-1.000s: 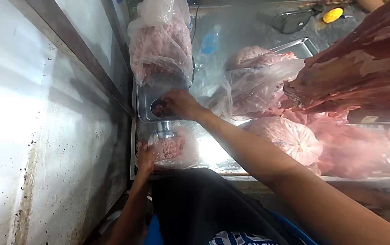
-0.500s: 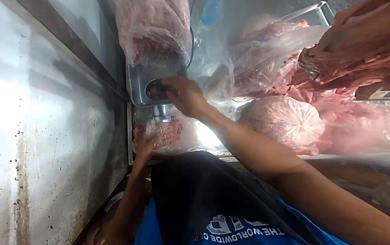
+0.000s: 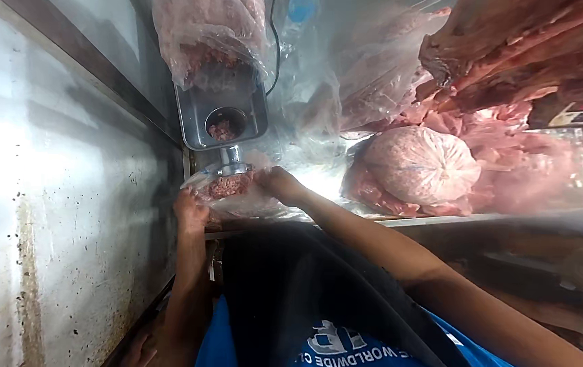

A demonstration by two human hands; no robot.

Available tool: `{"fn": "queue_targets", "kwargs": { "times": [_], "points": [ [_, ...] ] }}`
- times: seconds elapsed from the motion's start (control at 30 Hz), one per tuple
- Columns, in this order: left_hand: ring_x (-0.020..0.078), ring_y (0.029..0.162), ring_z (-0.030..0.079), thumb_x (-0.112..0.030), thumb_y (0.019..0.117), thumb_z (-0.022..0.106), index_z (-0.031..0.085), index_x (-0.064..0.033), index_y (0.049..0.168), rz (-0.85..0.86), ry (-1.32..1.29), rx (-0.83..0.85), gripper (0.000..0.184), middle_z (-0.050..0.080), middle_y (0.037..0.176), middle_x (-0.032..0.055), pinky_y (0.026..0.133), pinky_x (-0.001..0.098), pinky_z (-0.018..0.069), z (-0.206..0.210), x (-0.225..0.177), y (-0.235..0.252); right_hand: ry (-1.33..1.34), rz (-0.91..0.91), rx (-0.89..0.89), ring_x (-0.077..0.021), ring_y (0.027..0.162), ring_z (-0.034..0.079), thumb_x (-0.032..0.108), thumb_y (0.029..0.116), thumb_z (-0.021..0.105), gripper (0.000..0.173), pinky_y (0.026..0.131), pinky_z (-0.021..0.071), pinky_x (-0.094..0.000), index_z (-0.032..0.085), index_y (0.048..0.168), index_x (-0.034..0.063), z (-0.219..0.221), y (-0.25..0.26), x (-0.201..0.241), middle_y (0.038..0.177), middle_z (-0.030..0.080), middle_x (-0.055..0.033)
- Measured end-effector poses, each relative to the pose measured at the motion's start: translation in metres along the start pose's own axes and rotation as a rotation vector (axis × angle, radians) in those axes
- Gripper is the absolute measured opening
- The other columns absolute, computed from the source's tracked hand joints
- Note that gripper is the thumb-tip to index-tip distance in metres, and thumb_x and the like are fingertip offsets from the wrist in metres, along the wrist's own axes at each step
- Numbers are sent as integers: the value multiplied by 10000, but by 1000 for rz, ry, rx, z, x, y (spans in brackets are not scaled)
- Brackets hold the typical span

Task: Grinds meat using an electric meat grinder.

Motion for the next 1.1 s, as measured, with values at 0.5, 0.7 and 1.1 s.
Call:
{"fn": "queue_targets", "kwargs": {
  "times": [0.5, 0.7, 1.1],
  "points": [
    [255, 1069, 656, -215, 1084, 479, 558, -54, 1349, -48, 474, 226, 320, 657, 1235, 143, 871, 457, 569, 7, 49, 2, -596, -195, 210, -288, 770, 685, 430, 1107, 415, 553, 763, 566, -520, 702, 892, 10, 49, 55, -15, 796, 677, -157],
    [386, 1181, 630, -216, 1050, 498, 585, 18, 1339, 37, 1502, 365, 381, 645, 1252, 256, 1018, 564, 500, 27, 77, -18, -962, 47, 288, -433, 1133, 647, 204, 1003, 621, 317, 978, 492, -641, 677, 1258, 25, 17, 56, -49, 1183, 681, -260],
    [258, 970, 633, -150, 1043, 458, 512, -45, 1265, -179, 34, -42, 252, 620, 1117, 146, 811, 475, 563, 0, 40, 27, 12, 11, -120, -194, 762, 688, 309, 1064, 519, 344, 738, 595, -424, 656, 925, 25, -9, 20, -21, 831, 691, -96]
  ]
}}
Point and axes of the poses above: each hand's wrist, its own y-axis towards the middle knuckle, its own z-axis out of the palm, x = y × z, the point moved 2 cm from there along y, towards the middle knuckle
